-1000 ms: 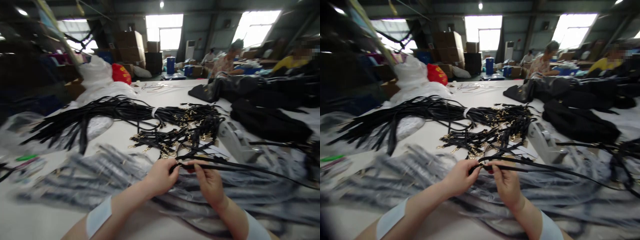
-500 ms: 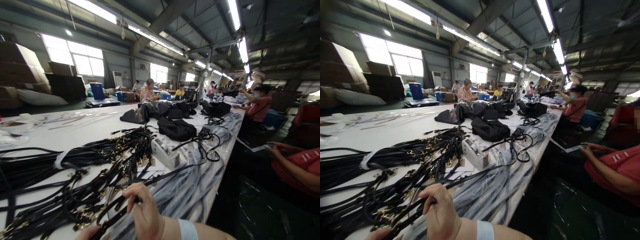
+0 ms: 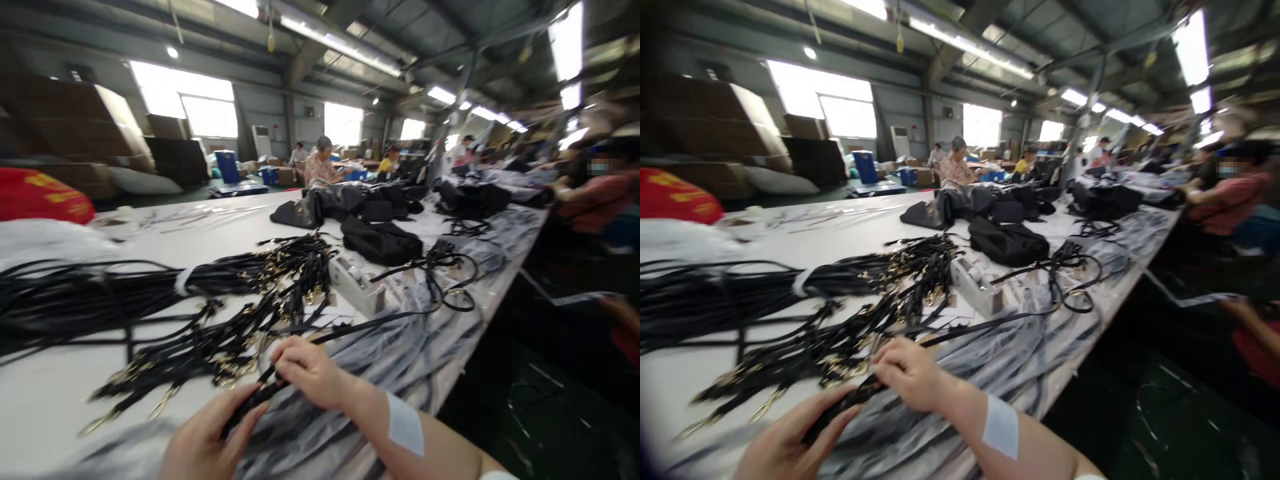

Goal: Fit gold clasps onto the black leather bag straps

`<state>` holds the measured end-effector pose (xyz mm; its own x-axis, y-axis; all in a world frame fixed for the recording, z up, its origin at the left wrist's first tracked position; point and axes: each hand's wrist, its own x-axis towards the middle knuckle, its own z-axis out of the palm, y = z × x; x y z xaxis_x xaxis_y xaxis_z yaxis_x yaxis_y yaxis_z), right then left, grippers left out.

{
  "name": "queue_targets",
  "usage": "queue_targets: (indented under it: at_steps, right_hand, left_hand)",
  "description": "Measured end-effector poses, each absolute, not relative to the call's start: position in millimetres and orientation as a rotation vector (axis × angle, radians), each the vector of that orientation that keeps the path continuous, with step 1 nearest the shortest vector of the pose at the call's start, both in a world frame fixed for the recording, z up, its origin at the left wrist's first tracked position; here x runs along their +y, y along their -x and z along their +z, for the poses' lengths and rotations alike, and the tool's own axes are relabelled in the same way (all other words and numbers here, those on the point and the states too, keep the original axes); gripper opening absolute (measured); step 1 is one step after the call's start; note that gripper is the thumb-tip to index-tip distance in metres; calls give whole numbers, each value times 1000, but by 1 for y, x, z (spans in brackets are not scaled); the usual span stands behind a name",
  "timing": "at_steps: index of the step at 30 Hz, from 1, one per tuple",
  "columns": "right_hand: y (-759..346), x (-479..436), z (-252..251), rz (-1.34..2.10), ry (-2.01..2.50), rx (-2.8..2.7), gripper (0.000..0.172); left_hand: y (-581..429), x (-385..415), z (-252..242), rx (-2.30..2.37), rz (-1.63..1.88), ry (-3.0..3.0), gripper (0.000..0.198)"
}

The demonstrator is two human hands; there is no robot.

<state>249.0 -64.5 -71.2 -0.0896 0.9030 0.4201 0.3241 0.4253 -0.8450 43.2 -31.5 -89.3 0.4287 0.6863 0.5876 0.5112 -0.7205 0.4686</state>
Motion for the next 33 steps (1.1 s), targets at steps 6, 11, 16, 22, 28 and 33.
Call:
queue_targets:
  at_steps: [6,11,16,22,28,33]
  right_hand:
    - [-252,-64,-86,910,993,-1669,33]
    - [-255,-68,-88,922,989,-1749,26]
    - [-253,-71,-87,938,1009,-1743,28]
    - [-253,-71,-89,1003,1000,-1693,30]
    - [-245,-78,-79,947,997,-1668,28]
    - [-238,-75,-71,857,897,-1620,26]
  left_hand:
    - [-57,-53,-59,1049,986,-2174,12]
    - [-58,-57,-63,1028,977,-2067,17]
    - [-59,-59,-64,985,1000,-2088,20]
    - [-60,-61,-64,1036,974,-2094,22]
    - [-62,-63,-56,1023,981,-2167,13]
    - [-56,-53,-81,998,1070,-2252,25]
